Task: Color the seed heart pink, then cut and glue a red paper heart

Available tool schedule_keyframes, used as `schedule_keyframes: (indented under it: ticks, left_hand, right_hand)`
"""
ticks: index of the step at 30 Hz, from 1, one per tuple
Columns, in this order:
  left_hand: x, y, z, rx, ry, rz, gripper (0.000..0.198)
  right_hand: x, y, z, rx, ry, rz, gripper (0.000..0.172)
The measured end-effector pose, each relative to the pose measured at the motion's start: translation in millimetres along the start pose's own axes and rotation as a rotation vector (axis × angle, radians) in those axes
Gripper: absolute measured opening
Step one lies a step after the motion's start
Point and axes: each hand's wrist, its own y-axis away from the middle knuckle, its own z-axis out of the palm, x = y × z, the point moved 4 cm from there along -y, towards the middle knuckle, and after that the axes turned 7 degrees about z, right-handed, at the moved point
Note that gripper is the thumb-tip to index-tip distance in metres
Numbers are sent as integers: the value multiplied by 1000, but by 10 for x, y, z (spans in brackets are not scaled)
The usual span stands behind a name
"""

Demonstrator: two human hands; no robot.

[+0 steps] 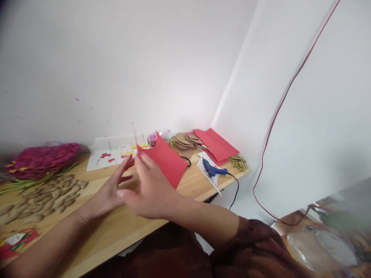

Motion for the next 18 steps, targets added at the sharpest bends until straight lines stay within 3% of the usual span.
schedule_keyframes:
  ticks: [2, 5, 7, 10, 13, 15, 16, 18]
  left_hand:
    - [-20, 9, 7, 35, 120, -77, 111]
    - [-37, -6, -66, 141, 162, -164, 85]
    - [-40, -29, -127, 194, 131, -199, 67]
    - [-91, -51, -193, 257, 74, -284, 55]
    - [-221, -41, -221, 322, 140, -400, 56]
    - [-327, -21, -243, 381, 225, -467, 62]
    - [-369, -11, -266, 420, 229, -482, 65]
    - [-416, 4, -332, 489, 139, -479, 68]
  right_hand:
    - [-86, -62, 181, -70, -41, -27, 103]
    - [-131, -171, 333, -124, -54, -64, 107]
    - [-122, -234, 384, -139, -47, -82, 104]
    - [-78, -321, 370, -108, -29, -145, 95]
    - [12, -435, 191, -58, 21, -322, 57]
    - [192, -561, -55, -1, 155, -341, 30]
    - [343, -643, -227, 58, 278, -259, 27]
    - [751, -783, -647, 176, 641, 65, 27]
